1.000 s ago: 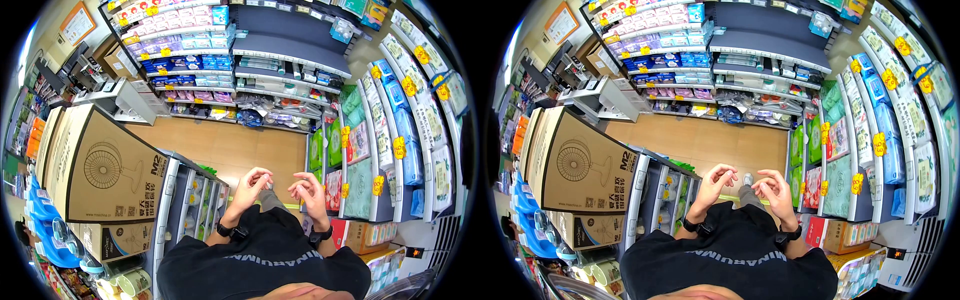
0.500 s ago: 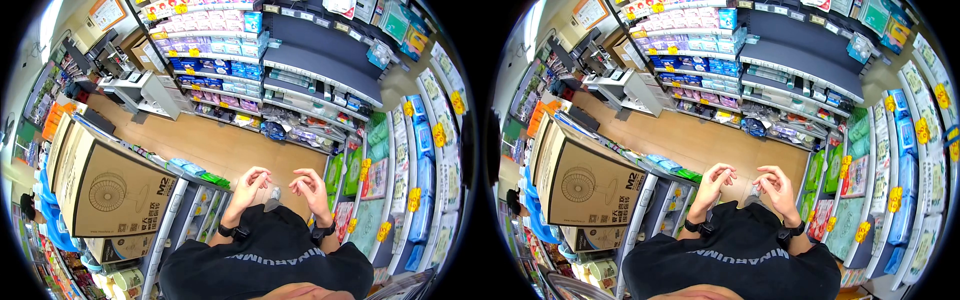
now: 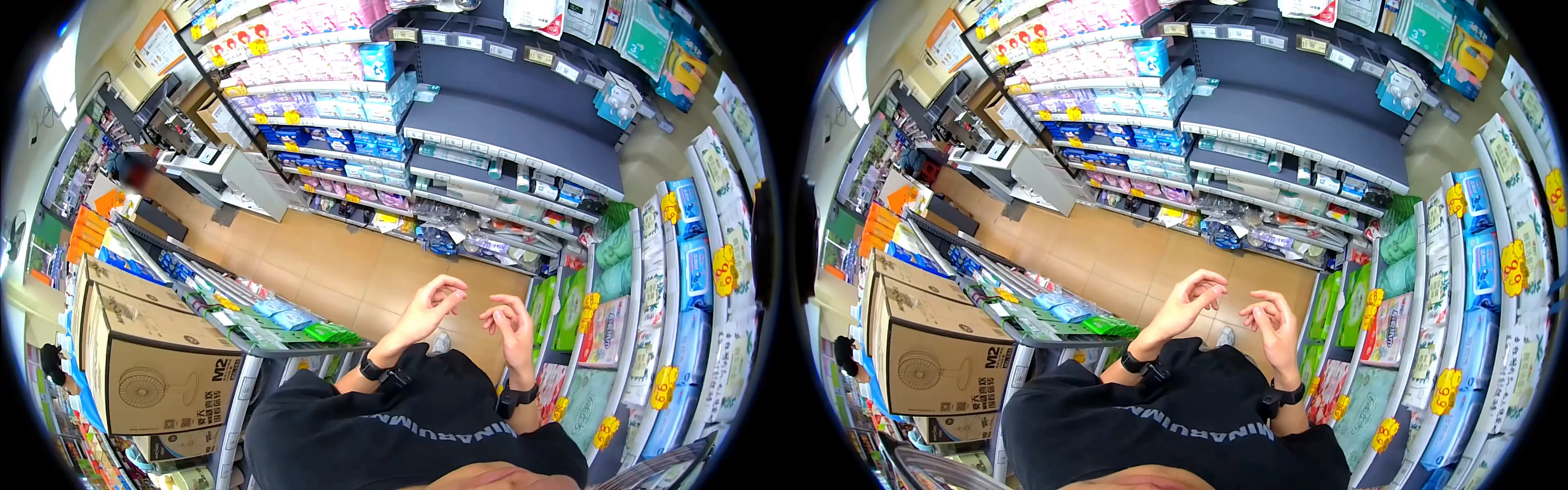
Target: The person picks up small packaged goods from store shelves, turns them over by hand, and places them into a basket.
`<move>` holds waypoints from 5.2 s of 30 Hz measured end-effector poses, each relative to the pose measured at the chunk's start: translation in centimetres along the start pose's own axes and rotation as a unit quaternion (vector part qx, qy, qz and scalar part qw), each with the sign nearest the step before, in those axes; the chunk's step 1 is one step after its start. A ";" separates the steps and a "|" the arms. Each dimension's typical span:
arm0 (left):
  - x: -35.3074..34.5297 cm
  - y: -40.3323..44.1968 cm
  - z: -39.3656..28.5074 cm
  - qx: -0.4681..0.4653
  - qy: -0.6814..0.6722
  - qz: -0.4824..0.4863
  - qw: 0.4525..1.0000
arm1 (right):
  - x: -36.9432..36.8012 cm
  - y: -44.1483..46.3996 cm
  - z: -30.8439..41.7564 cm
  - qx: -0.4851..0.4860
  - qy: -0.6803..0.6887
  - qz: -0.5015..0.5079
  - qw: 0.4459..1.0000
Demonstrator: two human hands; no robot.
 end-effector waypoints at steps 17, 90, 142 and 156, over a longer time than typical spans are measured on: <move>4.4 7.1 2.8 0.030 0.072 -0.076 0.994 | 4.9 7.9 -7.7 -0.081 0.010 -0.016 0.997; 27.5 51.9 2.8 -0.061 0.709 -0.062 0.699 | -2.9 69.8 -14.9 0.028 -0.604 0.133 0.786; 22.4 47.8 1.4 -0.084 0.276 -0.157 0.945 | 8.8 55.2 -11.8 -0.013 -0.080 -0.196 0.977; 15.7 35.8 -5.1 -0.061 0.053 -0.043 0.996 | 6.3 38.4 0.9 0.039 -0.088 -0.157 0.983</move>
Point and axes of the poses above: each hand's wrist, its own y-axis towards the middle knuckle, its own x-axis out of the back of the hand, z = x × y, the point moved 10 cm from there along y, towards the middle knuckle, and after that the axes turned 2 degrees about z, right-handed, at the moved point
